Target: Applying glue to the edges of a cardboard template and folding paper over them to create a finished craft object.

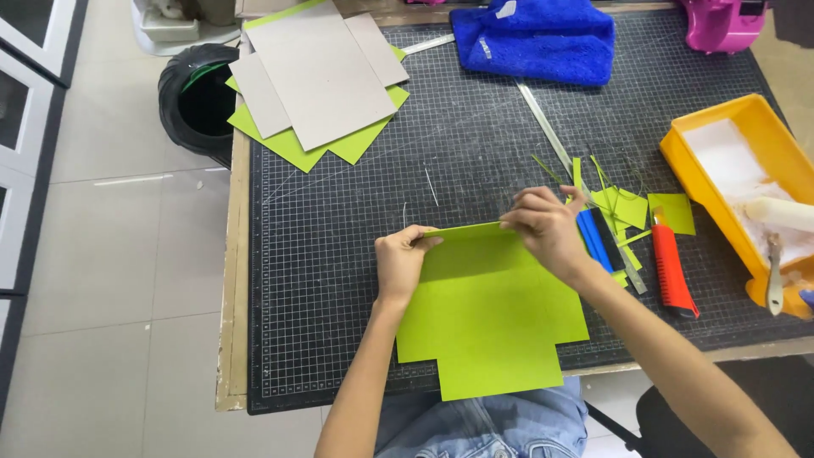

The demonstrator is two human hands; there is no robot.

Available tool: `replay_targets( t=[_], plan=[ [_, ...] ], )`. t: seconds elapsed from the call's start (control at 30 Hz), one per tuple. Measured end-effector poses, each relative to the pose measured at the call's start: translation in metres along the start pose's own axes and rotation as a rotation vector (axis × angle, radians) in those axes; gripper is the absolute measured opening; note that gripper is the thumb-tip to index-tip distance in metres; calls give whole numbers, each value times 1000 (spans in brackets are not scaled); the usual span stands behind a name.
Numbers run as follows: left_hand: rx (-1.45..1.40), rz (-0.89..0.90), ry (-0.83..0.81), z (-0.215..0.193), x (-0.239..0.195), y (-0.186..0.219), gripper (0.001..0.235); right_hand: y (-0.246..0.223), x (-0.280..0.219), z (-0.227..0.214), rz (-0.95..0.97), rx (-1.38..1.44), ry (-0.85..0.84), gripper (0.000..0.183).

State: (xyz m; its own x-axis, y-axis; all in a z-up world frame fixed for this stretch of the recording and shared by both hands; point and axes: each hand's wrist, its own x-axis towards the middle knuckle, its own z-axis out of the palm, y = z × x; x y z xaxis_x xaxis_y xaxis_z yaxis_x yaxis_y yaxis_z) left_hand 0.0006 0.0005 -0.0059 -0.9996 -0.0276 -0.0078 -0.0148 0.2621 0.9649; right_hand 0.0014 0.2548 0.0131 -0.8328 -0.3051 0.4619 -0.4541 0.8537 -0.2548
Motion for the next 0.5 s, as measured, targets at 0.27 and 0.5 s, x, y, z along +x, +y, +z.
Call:
replay_targets(
  t=[0.27,0.5],
  plan=[
    [-8,238,38,-1,-4,-7,10,95,-73,-47,448,-283,-28,8],
    [36,95,160,12,-19,3,10,86,-104,-19,744,-392,-128,68]
  ],
)
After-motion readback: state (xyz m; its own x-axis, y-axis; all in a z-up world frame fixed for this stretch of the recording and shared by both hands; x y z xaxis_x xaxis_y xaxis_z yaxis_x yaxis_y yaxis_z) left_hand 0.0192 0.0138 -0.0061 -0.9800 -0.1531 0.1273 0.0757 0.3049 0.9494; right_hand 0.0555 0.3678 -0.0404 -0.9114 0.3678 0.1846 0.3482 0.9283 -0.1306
